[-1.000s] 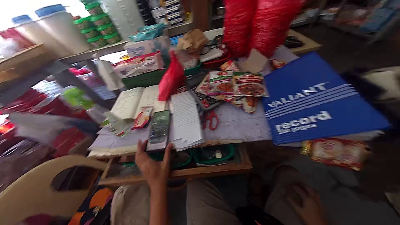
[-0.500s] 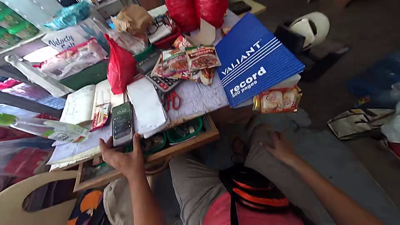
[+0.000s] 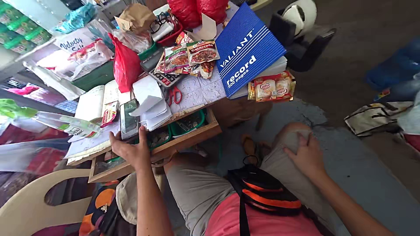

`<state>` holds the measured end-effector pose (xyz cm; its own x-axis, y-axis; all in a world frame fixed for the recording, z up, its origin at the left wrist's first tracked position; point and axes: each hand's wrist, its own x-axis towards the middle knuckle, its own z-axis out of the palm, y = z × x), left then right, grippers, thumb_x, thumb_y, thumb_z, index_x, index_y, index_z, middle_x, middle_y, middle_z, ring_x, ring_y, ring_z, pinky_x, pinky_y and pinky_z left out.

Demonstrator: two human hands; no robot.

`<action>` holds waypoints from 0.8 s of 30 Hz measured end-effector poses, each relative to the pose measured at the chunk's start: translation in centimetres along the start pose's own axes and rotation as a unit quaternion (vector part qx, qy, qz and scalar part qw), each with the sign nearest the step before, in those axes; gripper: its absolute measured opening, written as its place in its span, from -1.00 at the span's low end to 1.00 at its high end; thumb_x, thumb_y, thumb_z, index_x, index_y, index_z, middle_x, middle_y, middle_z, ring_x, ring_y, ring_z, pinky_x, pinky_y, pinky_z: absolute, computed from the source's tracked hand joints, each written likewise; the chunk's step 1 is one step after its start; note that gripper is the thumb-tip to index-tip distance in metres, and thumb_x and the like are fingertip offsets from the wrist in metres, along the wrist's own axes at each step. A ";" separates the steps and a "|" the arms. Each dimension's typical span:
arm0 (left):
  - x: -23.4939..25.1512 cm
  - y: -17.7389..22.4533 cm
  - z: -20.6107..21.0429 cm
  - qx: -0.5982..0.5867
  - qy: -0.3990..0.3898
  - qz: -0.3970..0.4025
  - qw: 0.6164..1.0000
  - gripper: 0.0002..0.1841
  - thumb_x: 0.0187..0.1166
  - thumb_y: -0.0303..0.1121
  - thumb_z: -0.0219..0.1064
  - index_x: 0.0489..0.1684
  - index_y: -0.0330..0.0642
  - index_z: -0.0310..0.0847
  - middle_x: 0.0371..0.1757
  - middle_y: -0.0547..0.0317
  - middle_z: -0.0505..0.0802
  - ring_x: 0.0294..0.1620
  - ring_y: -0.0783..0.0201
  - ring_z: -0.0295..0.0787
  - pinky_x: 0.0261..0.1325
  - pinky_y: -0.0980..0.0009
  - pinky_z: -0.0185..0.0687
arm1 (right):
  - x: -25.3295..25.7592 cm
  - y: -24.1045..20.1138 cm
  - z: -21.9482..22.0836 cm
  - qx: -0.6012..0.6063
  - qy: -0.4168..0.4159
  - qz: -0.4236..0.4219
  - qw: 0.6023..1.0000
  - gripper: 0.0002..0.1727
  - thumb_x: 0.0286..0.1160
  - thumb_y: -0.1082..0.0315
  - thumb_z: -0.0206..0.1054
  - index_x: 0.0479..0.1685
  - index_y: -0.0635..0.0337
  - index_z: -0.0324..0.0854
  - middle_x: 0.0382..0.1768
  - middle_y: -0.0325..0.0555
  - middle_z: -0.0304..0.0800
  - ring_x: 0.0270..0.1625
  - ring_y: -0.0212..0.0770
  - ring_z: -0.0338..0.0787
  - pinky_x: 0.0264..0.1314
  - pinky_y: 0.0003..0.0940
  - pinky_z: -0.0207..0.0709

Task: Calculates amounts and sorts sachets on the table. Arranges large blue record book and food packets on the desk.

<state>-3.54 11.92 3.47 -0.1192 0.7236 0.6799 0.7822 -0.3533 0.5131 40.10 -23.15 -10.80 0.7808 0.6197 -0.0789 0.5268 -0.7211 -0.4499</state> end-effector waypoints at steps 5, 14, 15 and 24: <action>0.1 0.2 0.0 0.003 0.012 0.011 1.000 0.13 0.38 0.12 0.55 0.70 -0.65 0.02 0.48 -0.54 0.59 0.60 -0.37 0.44 0.75 -0.04 0.16 | -0.9 0.2 -0.5 0.013 0.041 0.006 0.999 -0.02 0.38 -0.20 0.44 0.75 0.22 0.31 0.77 0.61 -0.02 0.81 0.58 0.02 0.73 0.50 -0.03; 0.0 0.1 0.1 -0.005 0.023 0.018 1.000 0.16 0.36 0.14 0.56 0.73 -0.61 0.00 0.48 -0.54 0.59 0.58 -0.38 0.45 0.75 -0.07 0.14 | -2.8 2.8 -1.0 0.042 0.076 0.026 0.996 -0.06 0.38 -0.14 0.49 0.73 0.20 0.33 0.77 0.58 0.00 0.80 0.57 0.06 0.71 0.50 0.01; 0.0 0.1 0.1 -0.011 0.025 0.018 0.999 0.16 0.35 0.13 0.57 0.73 -0.62 -0.01 0.48 -0.55 0.59 0.57 -0.39 0.45 0.74 -0.07 0.13 | -3.0 3.1 -1.2 0.049 0.081 0.029 0.995 -0.06 0.37 -0.12 0.51 0.73 0.21 0.34 0.77 0.59 0.00 0.79 0.59 0.07 0.70 0.51 0.02; -1.9 2.4 -1.3 -0.057 0.087 0.021 0.994 -0.01 0.56 0.05 0.42 0.71 -0.63 0.04 0.66 -0.65 0.32 0.75 -0.35 0.19 0.82 0.06 0.03 | -4.2 5.1 -1.1 0.083 0.127 0.038 0.988 -0.06 0.30 -0.16 0.46 0.68 0.23 0.39 0.76 0.59 0.02 0.76 0.63 0.09 0.66 0.57 0.01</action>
<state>-2.22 8.90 4.10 -0.1999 0.5965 0.7774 0.7155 -0.4532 0.5317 39.89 -29.81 -11.78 0.8867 0.4518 0.0985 0.4169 -0.6887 -0.5932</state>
